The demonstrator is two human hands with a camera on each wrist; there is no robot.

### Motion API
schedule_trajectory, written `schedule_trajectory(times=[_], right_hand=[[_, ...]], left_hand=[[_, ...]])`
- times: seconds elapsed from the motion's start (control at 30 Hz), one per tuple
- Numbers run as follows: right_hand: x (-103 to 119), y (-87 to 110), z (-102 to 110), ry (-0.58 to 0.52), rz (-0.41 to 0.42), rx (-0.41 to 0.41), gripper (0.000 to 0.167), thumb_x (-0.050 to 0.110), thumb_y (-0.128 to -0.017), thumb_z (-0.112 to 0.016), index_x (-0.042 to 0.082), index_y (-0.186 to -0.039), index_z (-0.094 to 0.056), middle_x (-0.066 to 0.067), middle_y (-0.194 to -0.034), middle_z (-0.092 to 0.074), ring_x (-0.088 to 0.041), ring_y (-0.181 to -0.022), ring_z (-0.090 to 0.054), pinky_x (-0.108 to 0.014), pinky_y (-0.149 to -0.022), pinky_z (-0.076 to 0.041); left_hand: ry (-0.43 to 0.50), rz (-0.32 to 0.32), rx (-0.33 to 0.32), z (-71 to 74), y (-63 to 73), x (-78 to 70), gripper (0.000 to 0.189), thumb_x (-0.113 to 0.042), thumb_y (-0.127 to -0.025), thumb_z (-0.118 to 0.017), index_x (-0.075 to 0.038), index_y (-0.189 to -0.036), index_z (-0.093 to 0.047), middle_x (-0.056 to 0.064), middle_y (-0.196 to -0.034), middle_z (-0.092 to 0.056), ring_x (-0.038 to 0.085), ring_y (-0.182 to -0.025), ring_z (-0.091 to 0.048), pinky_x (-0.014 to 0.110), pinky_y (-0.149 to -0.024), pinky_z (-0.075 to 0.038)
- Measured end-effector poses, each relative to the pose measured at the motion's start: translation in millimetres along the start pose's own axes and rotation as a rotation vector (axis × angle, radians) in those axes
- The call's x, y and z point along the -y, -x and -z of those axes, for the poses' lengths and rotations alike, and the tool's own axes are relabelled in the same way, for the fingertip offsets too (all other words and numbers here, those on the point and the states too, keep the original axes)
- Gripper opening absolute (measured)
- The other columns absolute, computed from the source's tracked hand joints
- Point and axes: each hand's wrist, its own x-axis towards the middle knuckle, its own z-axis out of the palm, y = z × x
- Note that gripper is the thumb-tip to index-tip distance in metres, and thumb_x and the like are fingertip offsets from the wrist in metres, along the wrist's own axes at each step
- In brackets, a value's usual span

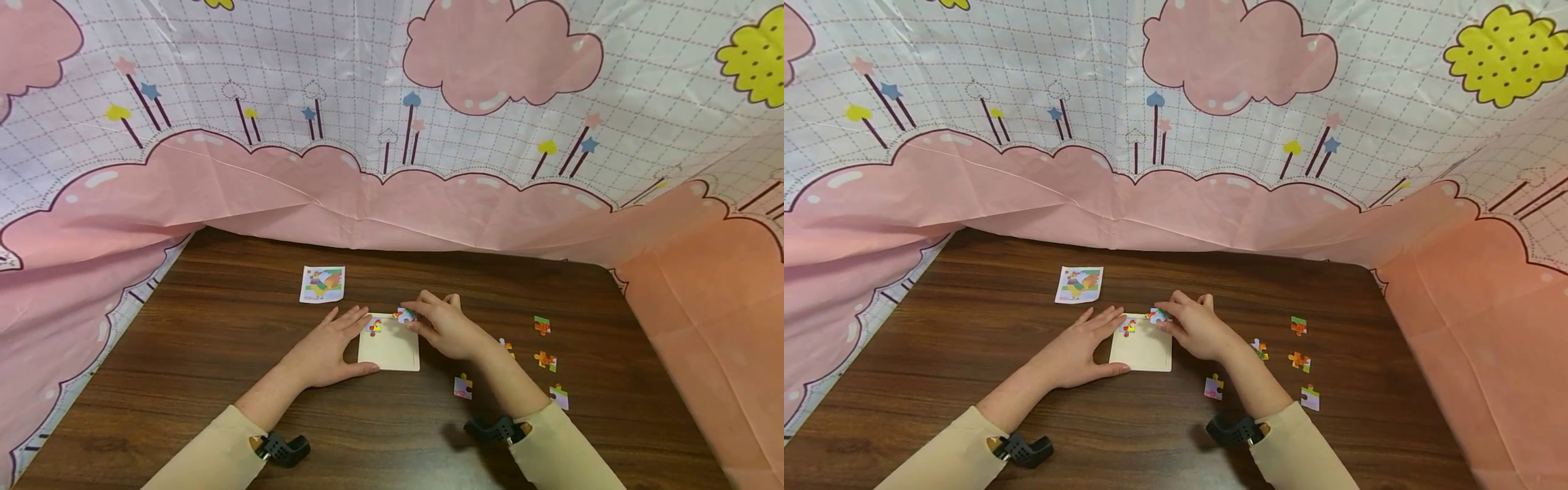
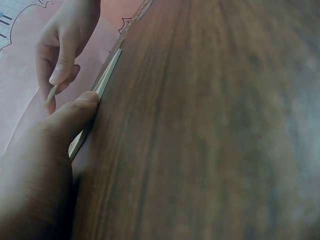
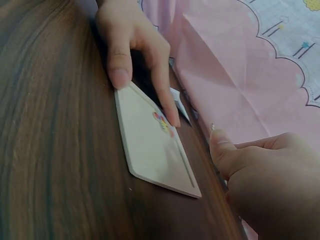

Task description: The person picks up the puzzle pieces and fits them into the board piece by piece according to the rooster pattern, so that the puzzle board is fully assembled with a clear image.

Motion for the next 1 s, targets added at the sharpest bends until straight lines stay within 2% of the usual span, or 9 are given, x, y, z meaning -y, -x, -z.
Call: schedule_trajectory(times=[0.2,0.4,0.67,1.0], right_hand=[[2,-7.2,-13,0.007,0.002,0.007,0.043,0.029,-0.107,-0.065,0.005,-0.142,-0.067,0.010,-0.104,-0.054,0.000,-0.082,-0.055,-0.047,-0.087,-0.026],[1,-11.3,-26,0.047,0.023,0.001,0.044,0.029,-0.107,-0.066,0.001,-0.141,-0.067,0.008,-0.105,-0.056,-0.002,-0.080,-0.051,-0.046,-0.084,-0.026],[0,-14.5,-38,0.109,-0.017,0.026,0.049,0.034,-0.108,-0.065,0.002,-0.144,-0.065,0.007,-0.108,-0.055,-0.006,-0.089,-0.053,-0.045,-0.085,-0.025],[2,-16.1,-42,0.161,-0.010,0.010,0.052,0.037,-0.107,-0.065,0.002,-0.146,-0.064,0.009,-0.104,-0.053,-0.004,-0.078,-0.047,-0.046,-0.085,-0.026]], left_hand=[[-0.003,0.007,0.010,-0.8,1.4,-0.4,0.106,-0.083,-0.093,-0.053,-0.008,-0.166,-0.035,0.008,-0.172,-0.029,0.025,-0.158,-0.025,0.052,-0.129,-0.014],[-0.001,0.012,0.009,-2.4,2.2,-1.4,0.106,-0.083,-0.093,-0.054,-0.009,-0.166,-0.035,0.008,-0.172,-0.029,0.025,-0.158,-0.025,0.052,-0.129,-0.014],[-0.007,0.020,0.026,-2.3,0.4,-1.8,0.106,-0.084,-0.093,-0.051,-0.010,-0.167,-0.034,0.006,-0.173,-0.027,0.022,-0.159,-0.021,0.049,-0.129,-0.012],[-0.091,0.027,0.077,9.7,-2.6,-11.5,0.105,-0.084,-0.095,-0.048,-0.009,-0.167,-0.034,0.010,-0.173,-0.025,0.027,-0.159,-0.022,0.051,-0.129,-0.017]])
